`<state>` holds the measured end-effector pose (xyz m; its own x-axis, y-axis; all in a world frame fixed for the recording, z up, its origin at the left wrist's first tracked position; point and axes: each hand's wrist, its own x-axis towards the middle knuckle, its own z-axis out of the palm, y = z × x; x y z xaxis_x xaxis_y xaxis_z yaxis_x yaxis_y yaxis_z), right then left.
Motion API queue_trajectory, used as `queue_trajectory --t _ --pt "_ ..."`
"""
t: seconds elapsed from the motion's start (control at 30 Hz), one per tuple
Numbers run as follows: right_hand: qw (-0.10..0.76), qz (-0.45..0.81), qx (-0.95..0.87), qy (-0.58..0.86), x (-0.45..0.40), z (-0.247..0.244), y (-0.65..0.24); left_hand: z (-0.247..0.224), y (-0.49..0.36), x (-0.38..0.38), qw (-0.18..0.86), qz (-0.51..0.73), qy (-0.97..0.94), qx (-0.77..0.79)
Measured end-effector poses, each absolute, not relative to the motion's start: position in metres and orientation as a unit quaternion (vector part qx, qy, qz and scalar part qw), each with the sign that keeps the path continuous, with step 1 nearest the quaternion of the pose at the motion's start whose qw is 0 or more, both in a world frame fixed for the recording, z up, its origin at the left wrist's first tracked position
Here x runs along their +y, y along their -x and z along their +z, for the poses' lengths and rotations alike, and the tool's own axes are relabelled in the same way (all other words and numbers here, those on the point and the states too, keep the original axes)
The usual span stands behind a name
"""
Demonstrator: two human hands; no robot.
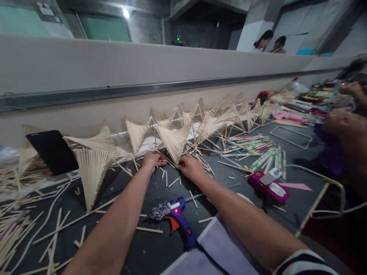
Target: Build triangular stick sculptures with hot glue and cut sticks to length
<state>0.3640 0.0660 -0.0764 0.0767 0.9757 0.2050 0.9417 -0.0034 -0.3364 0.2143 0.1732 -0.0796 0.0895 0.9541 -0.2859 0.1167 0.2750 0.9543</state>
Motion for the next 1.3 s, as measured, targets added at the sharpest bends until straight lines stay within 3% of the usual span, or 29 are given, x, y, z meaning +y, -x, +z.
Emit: queue_trajectory --t 0.17,0.3,0.5,0.87,1.3 --pt "0.191 0.050 -0.680 0.707 0.066 -0.077 -0.364 -0.081 -0.211 0.176 0.526 0.351 -0.519 0.575" --pt "0.189 0.053 -0.682 0.705 0.068 -0.079 -0.366 -0.078 -0.199 0.181 0.427 0.336 -0.611 0.576" --pt "0.199 0.050 -0.687 0.697 0.068 -0.080 -0.369 -0.066 -0.188 0.179 0.304 0.271 -0.796 0.448" --pt "0.201 0.049 -0.686 0.698 0.069 -0.081 -0.369 -0.075 -0.197 0.170 0.215 0.192 -0.913 0.287" --pt "0.200 0.039 -0.688 0.697 0.069 -0.081 -0.367 -0.078 -0.198 0.166 0.177 0.202 -0.923 0.275"
